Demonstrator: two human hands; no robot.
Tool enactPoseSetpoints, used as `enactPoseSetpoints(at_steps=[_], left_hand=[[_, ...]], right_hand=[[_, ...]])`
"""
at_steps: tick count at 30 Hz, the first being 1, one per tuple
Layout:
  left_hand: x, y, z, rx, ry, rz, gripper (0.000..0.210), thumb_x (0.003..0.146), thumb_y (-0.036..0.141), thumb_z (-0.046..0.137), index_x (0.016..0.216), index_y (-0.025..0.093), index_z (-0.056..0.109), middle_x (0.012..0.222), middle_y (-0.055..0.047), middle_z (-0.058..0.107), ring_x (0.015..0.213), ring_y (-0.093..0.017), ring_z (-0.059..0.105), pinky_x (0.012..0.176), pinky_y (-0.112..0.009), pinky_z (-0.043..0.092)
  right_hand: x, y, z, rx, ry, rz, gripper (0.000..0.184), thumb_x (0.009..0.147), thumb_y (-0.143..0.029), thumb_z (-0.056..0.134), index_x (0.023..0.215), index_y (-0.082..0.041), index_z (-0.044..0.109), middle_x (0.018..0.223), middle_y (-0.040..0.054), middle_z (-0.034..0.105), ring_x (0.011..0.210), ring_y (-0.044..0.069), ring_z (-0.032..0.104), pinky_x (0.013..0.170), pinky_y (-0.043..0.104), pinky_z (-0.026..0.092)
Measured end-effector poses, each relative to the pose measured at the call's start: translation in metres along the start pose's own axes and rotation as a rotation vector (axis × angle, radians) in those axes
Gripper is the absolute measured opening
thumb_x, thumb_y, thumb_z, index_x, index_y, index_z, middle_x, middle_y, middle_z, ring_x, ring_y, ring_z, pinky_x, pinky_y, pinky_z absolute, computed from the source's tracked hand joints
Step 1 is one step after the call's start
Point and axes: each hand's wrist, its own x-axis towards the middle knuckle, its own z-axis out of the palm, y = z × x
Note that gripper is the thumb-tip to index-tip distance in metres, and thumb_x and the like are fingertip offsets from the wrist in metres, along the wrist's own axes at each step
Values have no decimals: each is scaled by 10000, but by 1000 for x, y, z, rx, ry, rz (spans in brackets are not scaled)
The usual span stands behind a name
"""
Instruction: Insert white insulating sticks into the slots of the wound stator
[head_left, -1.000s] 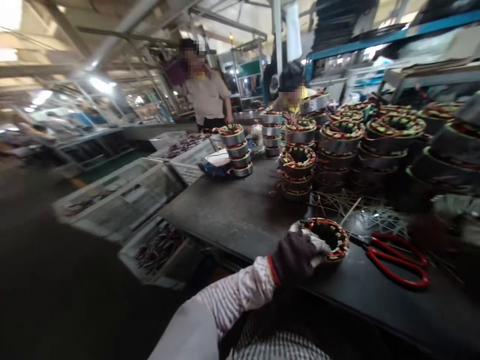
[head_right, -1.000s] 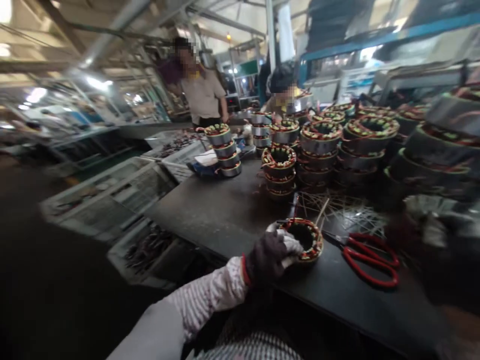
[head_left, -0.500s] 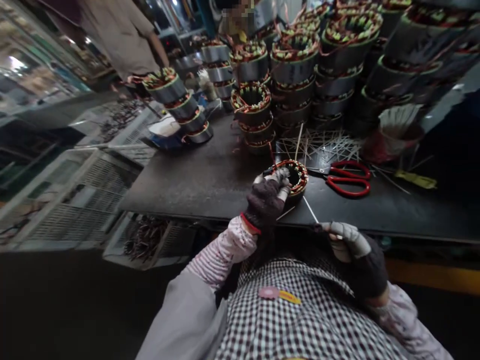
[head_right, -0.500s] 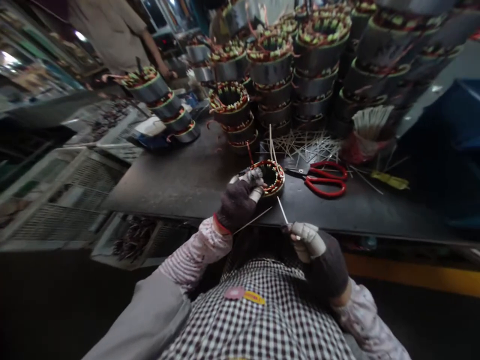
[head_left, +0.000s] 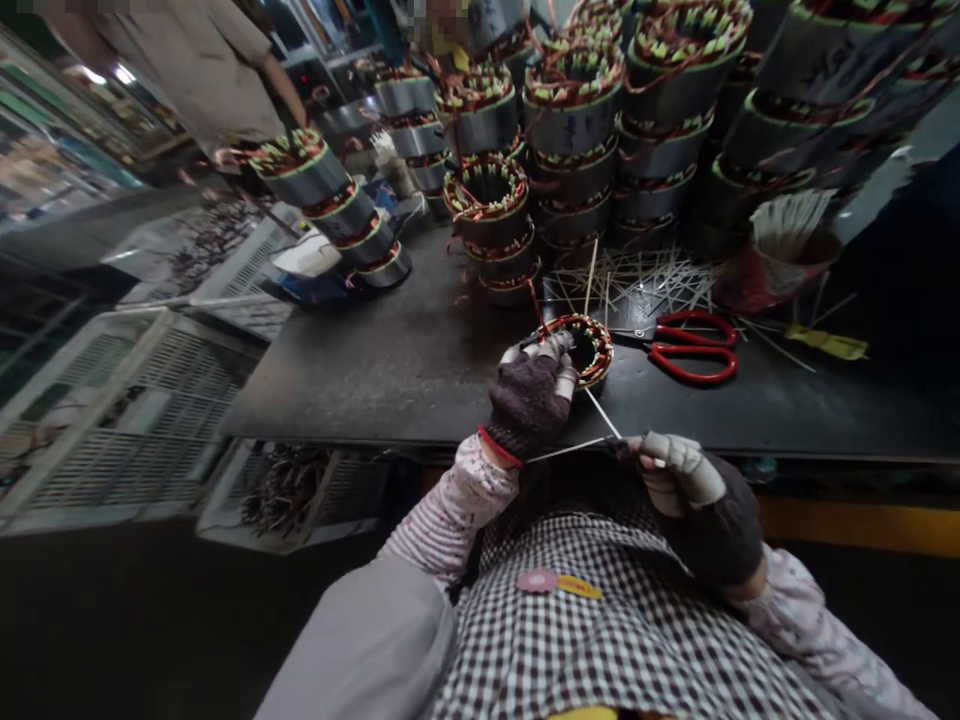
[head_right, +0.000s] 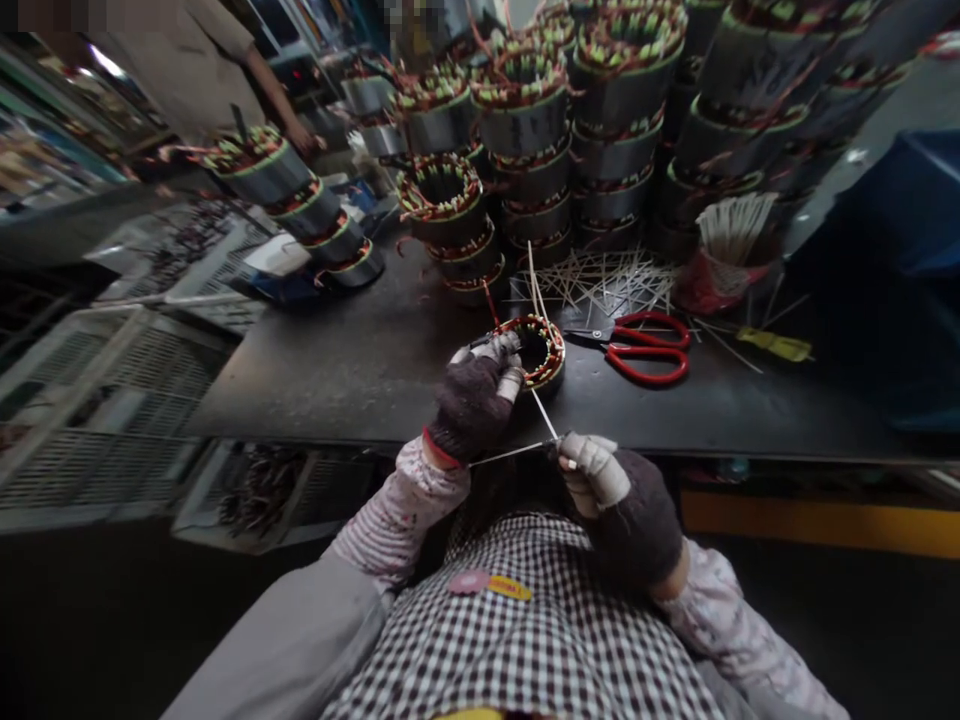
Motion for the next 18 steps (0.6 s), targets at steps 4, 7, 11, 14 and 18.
enactPoseSetpoints(at_steps=[4, 7, 11, 14, 18], left_hand=[[3, 3, 0, -7, -21, -15, 396, 1126, 283, 595, 1441, 151, 794, 1373, -155, 849, 1312, -327, 798, 1257, -540, 572], [5, 4, -2, -4, -35, -38, 374, 1124, 292, 613, 1425, 174, 801, 1384, -141, 847, 1312, -325, 796, 1269, -535, 566], [4, 5, -3, -36, -43, -67, 359, 1135, 298, 631, 1415, 148, 797, 1412, -169, 832, 1362, -334, 780, 1303, -551, 546], [-1, 3, 5, -215, -20, -131, 337, 1117, 279, 687, 1401, 129, 788, 1372, -169, 847, 1352, -322, 788, 1305, -558, 554], [-9, -4, 23, -577, 54, -224, 224, 1078, 259, 762, 1259, 135, 807, 1218, -127, 880, 1148, -249, 846, 1114, -454, 688]], right_hand=[[0, 6, 2, -5, -72, 106, 303, 1098, -193, 665, 1352, -293, 797, 1107, 87, 879, 931, 262, 870, 821, 382, 769], [3, 22, 16, 20, -87, 159, 245, 1113, -274, 649, 1282, -252, 825, 1131, 126, 871, 1034, 284, 867, 911, 429, 771], [5, 41, 39, 153, -47, 122, 299, 1126, -244, 601, 1323, -244, 825, 1246, 131, 852, 1114, 252, 849, 943, 401, 750], [9, 46, 48, 256, -36, 178, 253, 1127, -281, 633, 1261, -257, 845, 1222, 116, 850, 1112, 256, 841, 979, 437, 741], [26, 43, 45, 340, 62, 427, 224, 1039, -455, 819, 1152, -262, 823, 1052, 66, 850, 896, 238, 823, 821, 413, 748]])
